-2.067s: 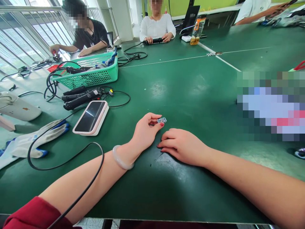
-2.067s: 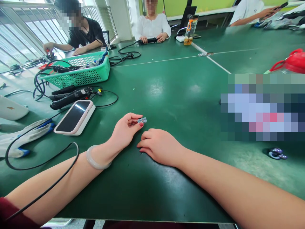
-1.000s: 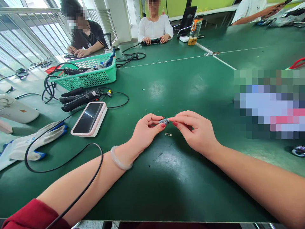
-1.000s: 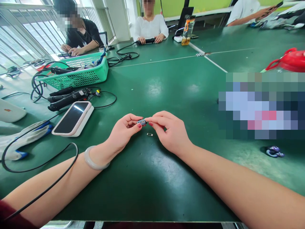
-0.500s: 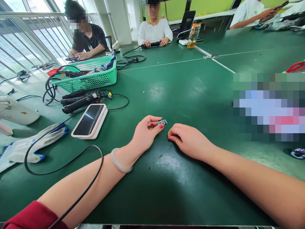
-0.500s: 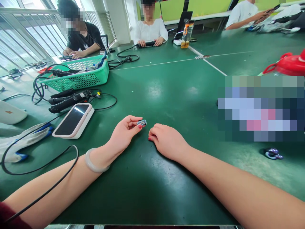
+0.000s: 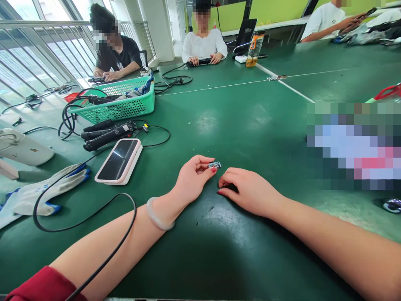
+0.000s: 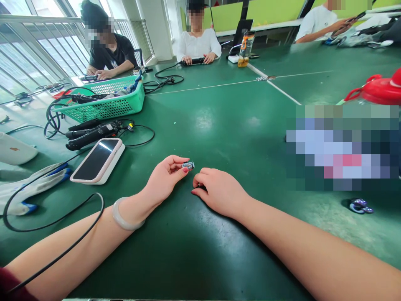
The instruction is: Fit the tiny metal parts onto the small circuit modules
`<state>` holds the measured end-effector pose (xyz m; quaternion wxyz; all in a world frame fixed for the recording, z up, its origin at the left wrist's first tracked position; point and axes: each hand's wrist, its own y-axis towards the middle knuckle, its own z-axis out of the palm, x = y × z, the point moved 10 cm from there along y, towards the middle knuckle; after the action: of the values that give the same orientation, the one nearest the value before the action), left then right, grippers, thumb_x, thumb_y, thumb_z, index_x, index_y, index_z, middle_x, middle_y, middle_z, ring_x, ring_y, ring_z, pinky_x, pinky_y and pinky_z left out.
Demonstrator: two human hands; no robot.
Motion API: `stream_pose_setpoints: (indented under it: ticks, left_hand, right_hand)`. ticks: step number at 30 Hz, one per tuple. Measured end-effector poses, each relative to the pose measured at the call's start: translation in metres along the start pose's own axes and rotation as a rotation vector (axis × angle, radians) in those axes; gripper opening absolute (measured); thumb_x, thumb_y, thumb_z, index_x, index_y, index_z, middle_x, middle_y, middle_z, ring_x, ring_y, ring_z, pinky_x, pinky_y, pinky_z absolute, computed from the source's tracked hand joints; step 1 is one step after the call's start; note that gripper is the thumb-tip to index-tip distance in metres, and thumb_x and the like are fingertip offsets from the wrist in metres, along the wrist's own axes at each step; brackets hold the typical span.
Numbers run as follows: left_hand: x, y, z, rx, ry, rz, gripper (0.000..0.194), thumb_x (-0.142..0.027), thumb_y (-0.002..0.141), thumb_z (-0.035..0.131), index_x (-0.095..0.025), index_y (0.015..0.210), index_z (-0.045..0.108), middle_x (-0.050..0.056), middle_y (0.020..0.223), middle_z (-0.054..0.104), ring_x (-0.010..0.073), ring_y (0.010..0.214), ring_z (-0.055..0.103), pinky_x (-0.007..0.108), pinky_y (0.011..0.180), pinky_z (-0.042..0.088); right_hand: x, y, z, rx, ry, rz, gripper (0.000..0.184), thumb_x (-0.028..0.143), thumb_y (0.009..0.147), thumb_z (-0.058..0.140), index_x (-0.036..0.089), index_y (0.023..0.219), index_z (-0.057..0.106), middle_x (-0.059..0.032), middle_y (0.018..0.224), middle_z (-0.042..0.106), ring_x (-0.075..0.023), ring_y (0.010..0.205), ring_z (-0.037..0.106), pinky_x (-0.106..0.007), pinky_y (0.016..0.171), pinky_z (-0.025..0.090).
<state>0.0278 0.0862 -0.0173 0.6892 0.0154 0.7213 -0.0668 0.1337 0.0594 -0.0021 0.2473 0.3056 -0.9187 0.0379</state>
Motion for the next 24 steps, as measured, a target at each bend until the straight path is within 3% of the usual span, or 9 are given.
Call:
stream_pose_setpoints:
  ticks: [4,7,14,24]
  left_hand:
    - [0.004,0.002,0.001,0.018,0.018,-0.009,0.022,-0.018,0.074,0.068,-0.015,0.096,0.061,0.003,0.086,0.069,0.0131,0.081,0.063,0.031,0.08,0.048]
    - [0.007,0.003,0.003,0.048,0.036,-0.01,0.022,-0.017,0.075,0.067,-0.015,0.096,0.061,0.003,0.087,0.068,0.0128,0.08,0.063,0.031,0.081,0.048]
    - [0.005,0.002,0.004,0.054,0.096,0.001,0.022,-0.016,0.076,0.065,-0.015,0.097,0.06,0.004,0.09,0.067,0.0132,0.084,0.062,0.032,0.083,0.048]
    - [0.005,0.002,0.003,0.059,0.106,-0.008,0.022,-0.016,0.077,0.065,-0.015,0.098,0.061,0.004,0.09,0.067,0.0134,0.084,0.062,0.032,0.083,0.048]
  right_hand:
    - [-0.003,0.0,-0.002,0.006,0.005,0.022,0.015,0.014,0.087,0.05,0.02,0.088,0.063,-0.0027,0.089,0.064,-0.0172,0.083,0.059,-0.031,0.075,0.046]
    - [-0.011,0.001,-0.007,-0.018,-0.005,0.076,0.018,0.013,0.088,0.049,0.02,0.097,0.062,-0.0031,0.093,0.065,-0.0174,0.085,0.06,-0.031,0.075,0.046]
    - [-0.014,0.002,-0.009,-0.031,-0.092,0.091,0.013,0.018,0.089,0.051,0.02,0.082,0.063,-0.0023,0.087,0.063,-0.017,0.081,0.059,-0.03,0.072,0.045]
    - [-0.013,0.004,-0.01,-0.045,-0.125,0.089,0.018,0.016,0.09,0.049,0.02,0.079,0.063,-0.0011,0.083,0.062,-0.0158,0.078,0.059,-0.028,0.068,0.043]
